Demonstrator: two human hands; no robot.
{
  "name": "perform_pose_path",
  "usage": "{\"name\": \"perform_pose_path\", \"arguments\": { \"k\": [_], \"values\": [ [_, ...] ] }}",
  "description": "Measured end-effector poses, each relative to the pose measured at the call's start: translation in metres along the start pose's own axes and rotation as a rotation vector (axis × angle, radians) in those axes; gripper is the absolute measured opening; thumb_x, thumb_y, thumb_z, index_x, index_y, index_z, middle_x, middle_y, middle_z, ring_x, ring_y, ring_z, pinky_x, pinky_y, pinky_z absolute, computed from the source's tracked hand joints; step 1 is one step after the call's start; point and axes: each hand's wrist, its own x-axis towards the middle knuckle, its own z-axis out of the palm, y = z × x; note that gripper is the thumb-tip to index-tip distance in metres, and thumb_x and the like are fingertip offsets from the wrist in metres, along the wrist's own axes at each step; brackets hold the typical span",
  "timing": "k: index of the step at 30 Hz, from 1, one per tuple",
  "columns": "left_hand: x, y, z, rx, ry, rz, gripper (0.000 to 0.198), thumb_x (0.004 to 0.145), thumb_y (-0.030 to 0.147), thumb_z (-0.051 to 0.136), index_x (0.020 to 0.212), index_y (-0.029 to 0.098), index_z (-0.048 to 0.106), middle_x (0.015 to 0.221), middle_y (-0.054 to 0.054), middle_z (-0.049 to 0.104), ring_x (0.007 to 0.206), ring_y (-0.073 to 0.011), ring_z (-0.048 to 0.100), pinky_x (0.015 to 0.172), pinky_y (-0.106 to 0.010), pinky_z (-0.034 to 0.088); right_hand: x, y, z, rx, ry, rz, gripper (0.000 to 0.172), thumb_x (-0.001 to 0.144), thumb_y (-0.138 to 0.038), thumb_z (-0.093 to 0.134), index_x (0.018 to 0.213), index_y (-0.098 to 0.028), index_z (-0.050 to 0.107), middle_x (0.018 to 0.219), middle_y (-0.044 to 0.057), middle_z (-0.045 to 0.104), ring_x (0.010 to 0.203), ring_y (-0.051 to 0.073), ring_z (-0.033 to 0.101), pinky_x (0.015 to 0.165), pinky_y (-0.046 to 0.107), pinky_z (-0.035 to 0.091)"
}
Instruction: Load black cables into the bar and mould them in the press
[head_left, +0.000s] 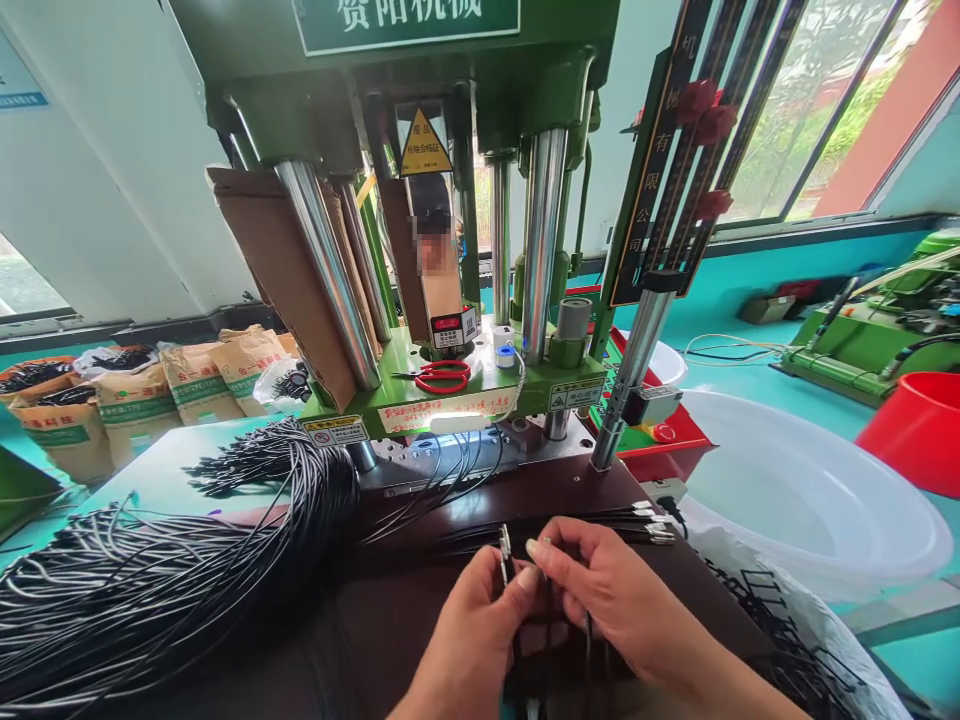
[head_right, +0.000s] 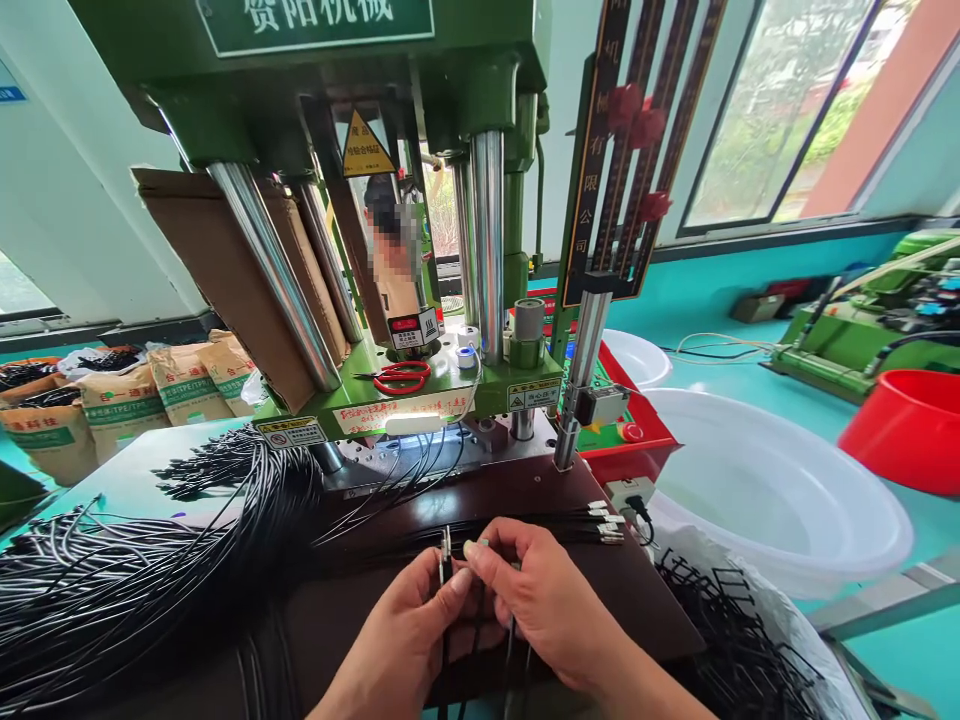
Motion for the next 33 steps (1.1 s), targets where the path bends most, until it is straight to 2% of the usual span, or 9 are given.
{"name": "perform_pose_path", "arguments": {
  "k": [4,7,10,14,17,19,23,28,33],
  "values": [
    [-0.001,-0.007,-0.003,-0.201,-0.25,-0.221,0.031,0.082,0.041,0.063,0.097,0.015,0.055,0.071,-0.008,0.067,0.063,-0.0199,0.066,0.067,-0.036,0.05,0.007,-0.003,0.005,-0.316,0.109,-0.195,0.029,0.087,-0.04,0.049,0.067,-0.02,0.049,0.055,-0.006,0.047,0.052,0.01,0.042,0.05,0.022,0.035],
    [-0.003,-0.008,-0.008,-0.209,-0.313,-0.232,0.032,0.079,0.036,0.067,0.099,0.014,0.057,0.07,-0.01,0.068,0.062,-0.0198,0.067,0.065,-0.034,0.05,0.01,-0.003,0.009,-0.501,0.179,-0.346,0.02,0.089,-0.033,0.046,0.075,-0.021,0.054,0.067,-0.003,0.056,0.064,0.014,0.052,0.061,0.025,0.041],
    [-0.002,-0.009,-0.013,-0.219,-0.268,-0.181,0.031,0.075,0.034,0.072,0.092,0.013,0.059,0.071,-0.009,0.067,0.064,-0.0184,0.066,0.064,-0.031,0.05,0.007,-0.003,0.015,-0.427,0.022,-0.312,0.027,0.093,-0.04,0.039,0.094,-0.022,0.06,0.079,0.0,0.064,0.059,0.013,0.056,0.055,0.025,0.045],
    [0.001,-0.013,-0.021,-0.2,-0.124,-0.117,0.029,0.076,0.036,0.07,0.087,0.012,0.058,0.064,-0.007,0.065,0.052,-0.013,0.059,0.056,-0.026,0.046,0.018,-0.004,0.013,-0.362,-0.213,-0.176,0.045,0.095,-0.053,0.027,0.123,-0.027,0.051,0.105,0.004,0.065,0.043,0.01,0.056,0.035,0.023,0.042],
    [0.002,-0.016,-0.025,-0.245,0.021,-0.064,0.028,0.071,0.03,0.076,0.078,0.015,0.054,0.061,0.0,0.059,0.048,-0.0082,0.052,0.049,-0.022,0.042,0.056,-0.005,-0.003,-0.74,0.022,-0.432,0.039,0.098,-0.036,0.029,0.104,-0.019,0.064,0.097,0.006,0.067,0.076,0.018,0.064,0.068,0.029,0.052],
    [0.002,-0.016,-0.025,-0.256,0.075,-0.061,0.031,0.066,0.026,0.079,0.075,0.016,0.051,0.065,0.001,0.058,0.05,-0.0076,0.051,0.048,-0.021,0.041,0.087,-0.004,-0.013,-0.862,0.126,-0.484,0.025,0.093,-0.024,0.044,0.098,-0.013,0.066,0.103,0.012,0.065,0.1,0.025,0.058,0.091,0.039,0.043],
    [0.001,-0.014,-0.026,-0.202,0.092,-0.1,0.035,0.065,0.03,0.079,0.078,0.016,0.049,0.069,0.001,0.059,0.051,-0.0086,0.053,0.045,-0.021,0.042,0.126,-0.001,-0.009,-0.941,0.06,-0.485,0.022,0.08,-0.025,0.067,0.099,-0.014,0.064,0.104,0.008,0.064,0.103,0.024,0.056,0.092,0.044,0.042],
    [-0.004,-0.01,-0.028,-0.151,0.078,-0.143,0.031,0.072,0.031,0.073,0.081,0.017,0.048,0.072,-0.001,0.061,0.053,-0.0105,0.058,0.048,-0.023,0.045,0.106,-0.012,-0.005,-0.879,0.1,-0.476,0.006,0.084,-0.016,0.059,0.086,-0.016,0.064,0.093,0.002,0.062,0.091,0.019,0.058,0.085,0.038,0.041],
    [-0.008,-0.003,-0.026,-0.135,0.037,-0.174,0.025,0.077,0.028,0.068,0.086,0.016,0.049,0.079,-0.004,0.064,0.061,-0.0135,0.063,0.056,-0.026,0.05,0.059,-0.032,-0.052,-0.621,0.149,-0.399,0.023,0.054,0.002,0.069,0.063,-0.018,0.067,0.065,-0.003,0.061,0.067,0.015,0.059,0.065,0.026,0.038]
  ]
}}
